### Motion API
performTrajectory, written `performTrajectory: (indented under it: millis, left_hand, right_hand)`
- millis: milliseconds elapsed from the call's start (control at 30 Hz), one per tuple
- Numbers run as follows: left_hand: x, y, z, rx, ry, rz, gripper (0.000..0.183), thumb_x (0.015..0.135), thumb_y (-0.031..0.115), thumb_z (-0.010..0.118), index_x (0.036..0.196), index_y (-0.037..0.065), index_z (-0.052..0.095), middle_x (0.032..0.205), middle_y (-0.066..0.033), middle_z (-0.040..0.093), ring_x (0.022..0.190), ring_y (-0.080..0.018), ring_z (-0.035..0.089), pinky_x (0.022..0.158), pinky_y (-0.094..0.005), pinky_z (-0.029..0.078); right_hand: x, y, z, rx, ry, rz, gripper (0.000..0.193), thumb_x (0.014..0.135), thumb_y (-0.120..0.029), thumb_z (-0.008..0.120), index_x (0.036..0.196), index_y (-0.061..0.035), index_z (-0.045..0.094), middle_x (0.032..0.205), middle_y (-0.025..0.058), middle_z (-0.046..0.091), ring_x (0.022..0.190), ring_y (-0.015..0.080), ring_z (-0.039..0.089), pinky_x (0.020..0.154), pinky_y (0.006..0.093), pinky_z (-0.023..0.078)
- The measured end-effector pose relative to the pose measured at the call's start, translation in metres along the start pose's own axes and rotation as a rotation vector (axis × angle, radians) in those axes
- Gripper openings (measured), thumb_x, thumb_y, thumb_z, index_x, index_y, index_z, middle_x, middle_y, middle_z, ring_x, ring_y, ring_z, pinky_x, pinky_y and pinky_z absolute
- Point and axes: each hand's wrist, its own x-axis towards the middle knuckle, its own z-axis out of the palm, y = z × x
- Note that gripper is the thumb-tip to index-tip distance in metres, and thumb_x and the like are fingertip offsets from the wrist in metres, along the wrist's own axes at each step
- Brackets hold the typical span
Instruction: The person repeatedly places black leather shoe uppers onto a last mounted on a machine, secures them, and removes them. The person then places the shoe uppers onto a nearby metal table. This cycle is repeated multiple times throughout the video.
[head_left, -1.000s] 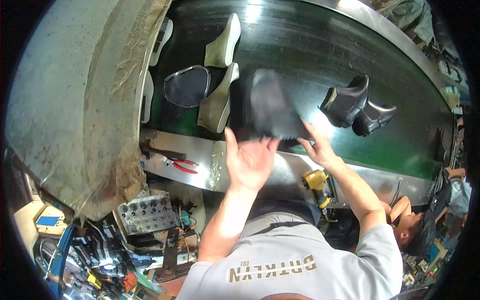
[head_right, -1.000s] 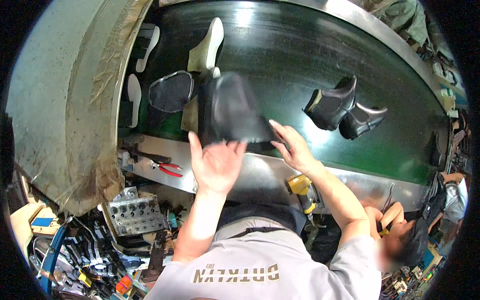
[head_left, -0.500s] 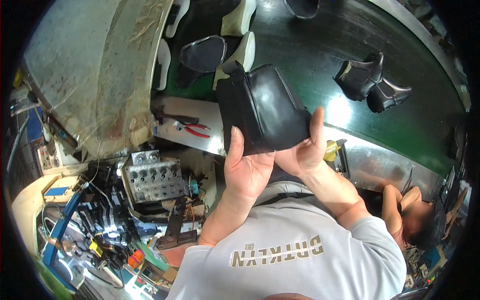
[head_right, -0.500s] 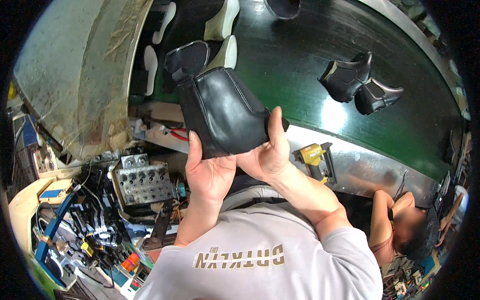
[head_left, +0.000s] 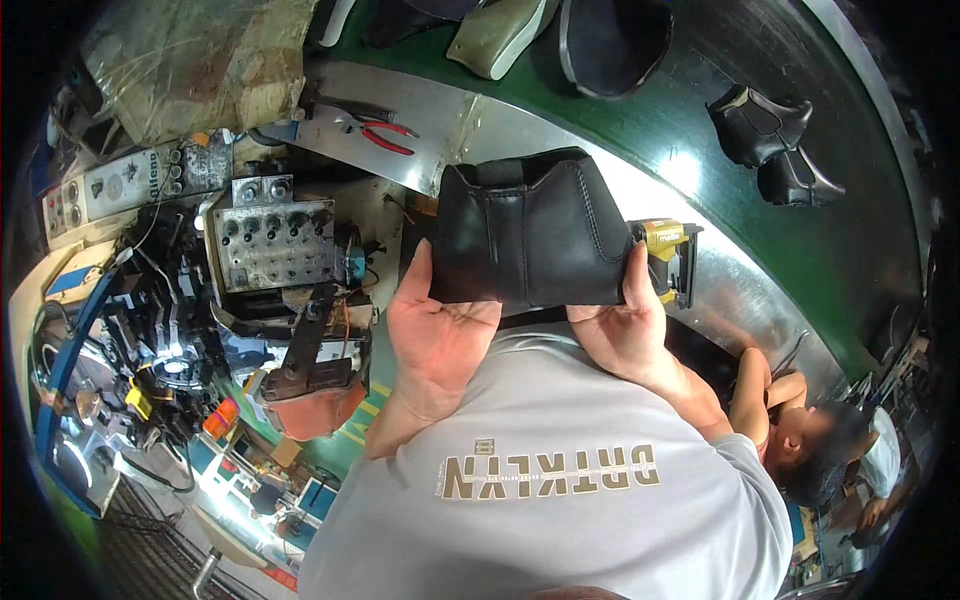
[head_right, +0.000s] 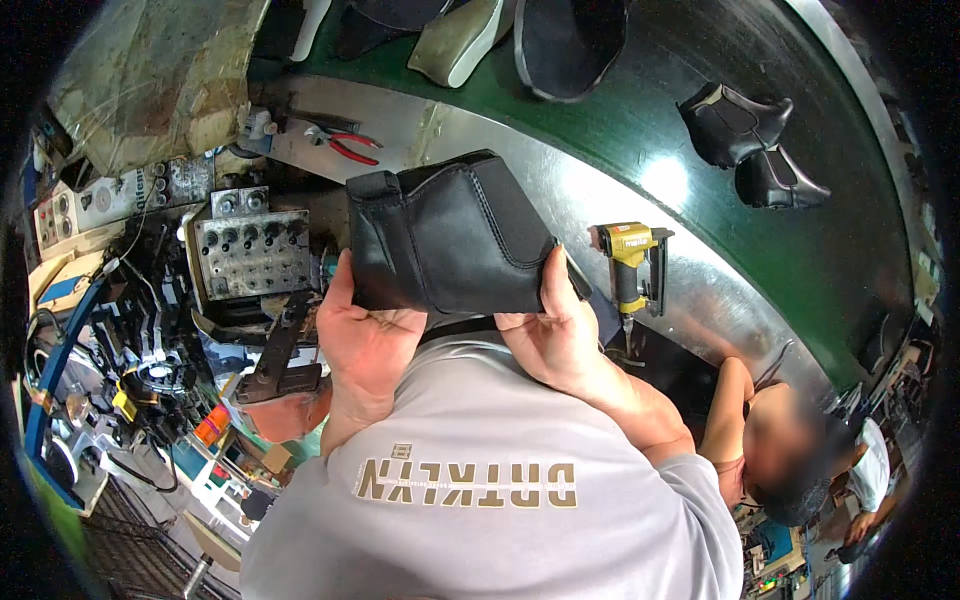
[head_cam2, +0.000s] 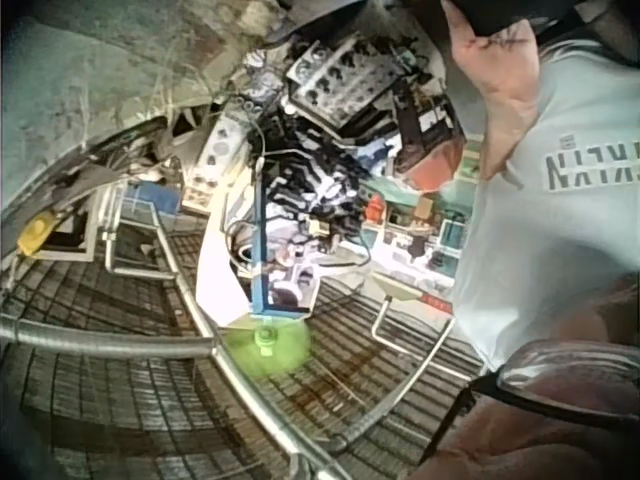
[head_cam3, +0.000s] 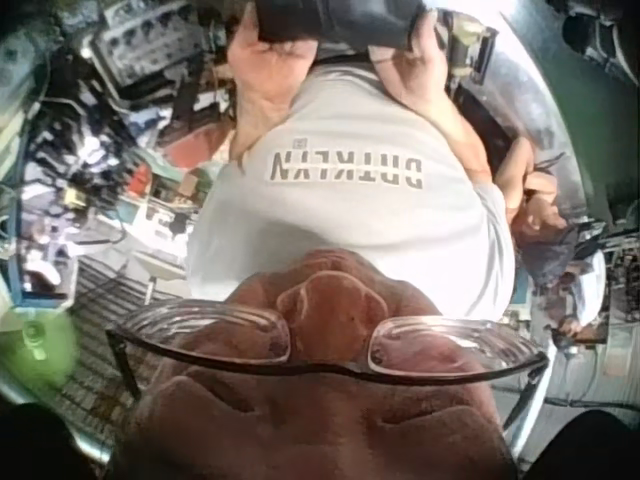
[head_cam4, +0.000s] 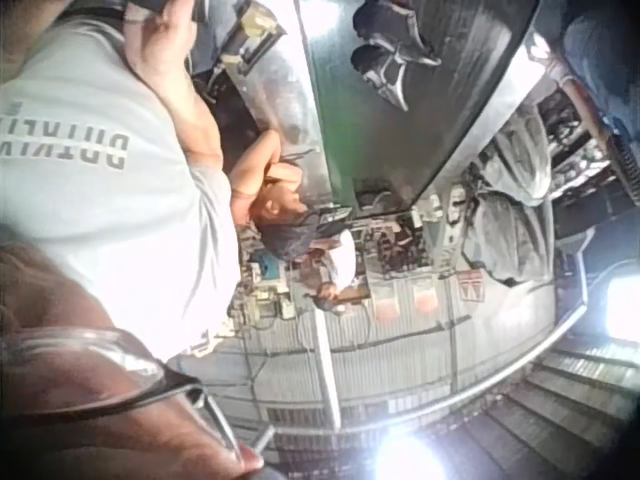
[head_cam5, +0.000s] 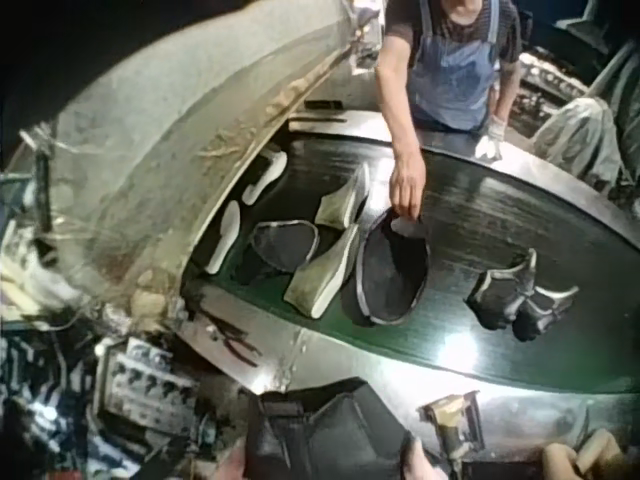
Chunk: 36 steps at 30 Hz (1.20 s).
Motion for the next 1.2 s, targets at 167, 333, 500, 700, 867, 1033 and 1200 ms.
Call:
performTrajectory:
  millis: [167,333,500,700,867,1033,1200]
  left_hand:
    - [-0.005,0.004,-0.010,0.031,0.048,0.004,0.034,0.098,0.024,0.048,0.122,0.003,0.060,0.130,-0.0106,0.059,0.127,-0.0260,0.049,0.113,-0.0461,0.029]
    - [-0.005,0.008,-0.014,-0.027,-0.090,-0.074,0.037,0.098,0.025,0.048,0.127,0.002,0.057,0.133,-0.0112,0.057,0.129,-0.0254,0.047,0.114,-0.0432,0.027]
    - [0.019,0.008,-0.003,0.078,-0.157,0.038,0.044,0.100,0.034,0.047,0.128,0.002,0.055,0.131,-0.0107,0.059,0.125,-0.0237,0.052,0.110,-0.0424,0.034]
    - [0.002,0.010,-0.009,0.052,-0.126,-0.083,0.042,0.100,0.033,0.041,0.125,0.003,0.058,0.132,-0.0119,0.058,0.125,-0.0264,0.052,0.109,-0.0457,0.034]
    - [-0.005,0.020,-0.028,-0.067,-0.063,-0.117,0.035,0.097,0.024,0.048,0.121,0.001,0.060,0.127,-0.0128,0.061,0.123,-0.0269,0.053,0.111,-0.0443,0.032]
    - [-0.009,0.015,-0.017,-0.018,0.054,-0.089,0.033,0.094,0.019,0.053,0.120,-0.001,0.060,0.124,-0.0137,0.063,0.120,-0.0270,0.056,0.110,-0.0443,0.034]
    - [-0.011,0.018,-0.017,-0.042,-0.120,-0.187,0.032,0.092,0.016,0.057,0.119,-0.001,0.061,0.124,-0.0144,0.063,0.120,-0.0269,0.057,0.110,-0.0425,0.035]
  right_hand:
    - [0.004,-0.006,0.021,0.027,0.040,0.158,0.048,0.103,-0.040,0.038,0.137,-0.0072,0.046,0.138,0.0085,0.053,0.129,0.0225,0.048,0.112,0.0421,0.033]
    - [0.003,-0.005,0.030,0.124,0.236,0.188,0.046,0.101,-0.038,0.042,0.132,-0.0053,0.052,0.135,0.0094,0.055,0.126,0.0242,0.051,0.111,0.0419,0.035]
    - [0.021,-0.004,0.033,0.273,0.200,0.200,0.052,0.101,-0.047,0.038,0.130,-0.0071,0.054,0.129,0.0101,0.059,0.121,0.0258,0.055,0.104,0.0439,0.040]
    - [0.006,-0.010,0.023,0.214,0.055,0.190,0.061,0.101,-0.052,0.033,0.136,-0.0047,0.048,0.138,0.0115,0.052,0.131,0.0254,0.046,0.112,0.0416,0.033]
    - [-0.019,-0.007,0.022,0.201,0.195,0.168,0.056,0.101,-0.046,0.036,0.136,-0.0034,0.048,0.139,0.0132,0.051,0.131,0.0267,0.046,0.112,0.0444,0.033]
    - [-0.021,-0.011,0.023,0.253,0.279,0.121,0.047,0.101,-0.037,0.040,0.132,-0.0039,0.052,0.135,0.0135,0.055,0.127,0.0290,0.050,0.109,0.0477,0.036]
    - [-0.025,-0.011,0.026,0.183,0.338,0.080,0.044,0.100,-0.035,0.045,0.127,-0.0010,0.054,0.131,0.0131,0.058,0.127,0.0258,0.049,0.112,0.0454,0.032]
